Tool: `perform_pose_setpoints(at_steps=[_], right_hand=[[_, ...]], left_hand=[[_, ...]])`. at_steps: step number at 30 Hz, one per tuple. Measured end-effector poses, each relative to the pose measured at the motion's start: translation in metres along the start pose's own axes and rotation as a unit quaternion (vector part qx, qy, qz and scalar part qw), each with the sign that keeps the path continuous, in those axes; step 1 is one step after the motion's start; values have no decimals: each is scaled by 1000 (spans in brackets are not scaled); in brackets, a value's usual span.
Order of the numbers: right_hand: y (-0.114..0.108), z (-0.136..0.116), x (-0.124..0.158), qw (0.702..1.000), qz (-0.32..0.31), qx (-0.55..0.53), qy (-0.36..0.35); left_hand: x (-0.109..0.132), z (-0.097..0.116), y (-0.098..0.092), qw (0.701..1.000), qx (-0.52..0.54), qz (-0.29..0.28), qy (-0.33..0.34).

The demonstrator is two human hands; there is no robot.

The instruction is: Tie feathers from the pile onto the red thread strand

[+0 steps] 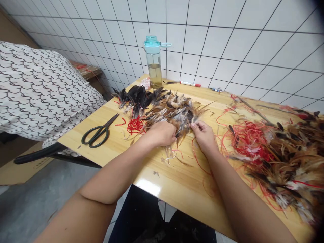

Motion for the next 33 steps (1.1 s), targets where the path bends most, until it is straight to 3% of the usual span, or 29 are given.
perform_pose_setpoints(at_steps=[6,10,13,17,20,23,33], right_hand=[[3,1,-1,1000,1,2,-8],[3,2,-2,1000,2,-1,-2],[4,2,-1,1000,2,-4,1],[4,1,0,1000,-5,-11,0],[5,1,0,1000,-16,-9,-4],[7,2,0,999,-28,-3,-20],[12,0,2,994,-85,-18,-62]], left_hand=[[2,-6,-8,992,108,23,66],[2,-14,-16,958,261,83,85],[-4,-16,-14,912,388,116,73],[-13,-12,-8,822,553,129,41],[-17,-7,-3,774,619,132,23],[-19,-5,1,764,630,139,24],[-22,-1,5,772,616,153,32]])
Point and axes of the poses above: each hand's wrist, its own x-axis away from the middle knuckle, its own y-axis out of the palm, z = x × y, the point moved 3 cm from there along -x, towards the middle knuckle, and after that the axes turned 7 degrees about x, right-handed, at the moved point
